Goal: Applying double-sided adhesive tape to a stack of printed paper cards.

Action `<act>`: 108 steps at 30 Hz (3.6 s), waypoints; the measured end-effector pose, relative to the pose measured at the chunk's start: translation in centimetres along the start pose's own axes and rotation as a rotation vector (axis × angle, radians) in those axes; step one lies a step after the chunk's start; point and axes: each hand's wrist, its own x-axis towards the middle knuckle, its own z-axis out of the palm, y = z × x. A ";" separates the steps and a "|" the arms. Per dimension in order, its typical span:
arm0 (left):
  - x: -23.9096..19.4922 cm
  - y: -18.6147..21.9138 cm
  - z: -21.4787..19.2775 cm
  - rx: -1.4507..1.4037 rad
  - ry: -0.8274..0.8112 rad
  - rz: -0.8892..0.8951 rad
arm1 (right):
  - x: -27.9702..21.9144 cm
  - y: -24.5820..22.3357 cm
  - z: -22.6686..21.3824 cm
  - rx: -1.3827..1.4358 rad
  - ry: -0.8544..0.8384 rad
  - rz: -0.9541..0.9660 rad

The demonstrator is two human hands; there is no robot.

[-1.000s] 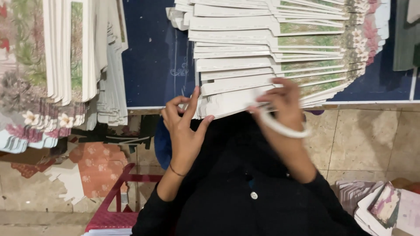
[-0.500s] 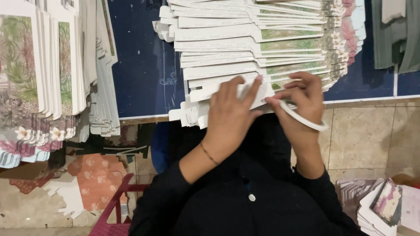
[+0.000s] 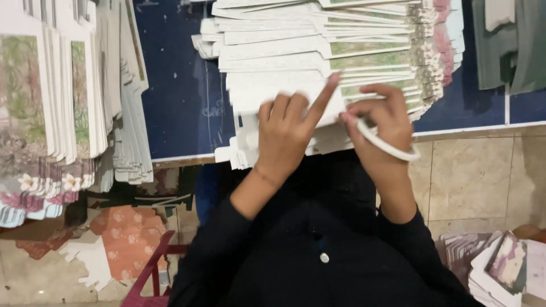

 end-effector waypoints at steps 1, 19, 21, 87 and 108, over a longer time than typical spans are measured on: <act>-0.7 0.3 -0.1 0.002 0.005 -0.001 | -0.4 0.8 0.6 -0.001 0.002 -0.005; -3.3 2.3 -1.6 -0.450 -0.096 -0.079 | -4.4 -1.2 3.2 0.015 0.173 -0.075; -4.2 0.4 -1.9 -0.533 -0.129 -0.178 | -3.9 -2.0 3.9 0.139 0.114 0.025; -2.9 3.5 -0.3 -0.377 -0.072 -0.047 | -3.4 4.1 4.0 -0.178 0.104 -0.163; -9.1 -7.1 -7.8 -0.741 -0.337 -0.643 | -3.5 -6.8 8.8 0.310 -0.236 0.161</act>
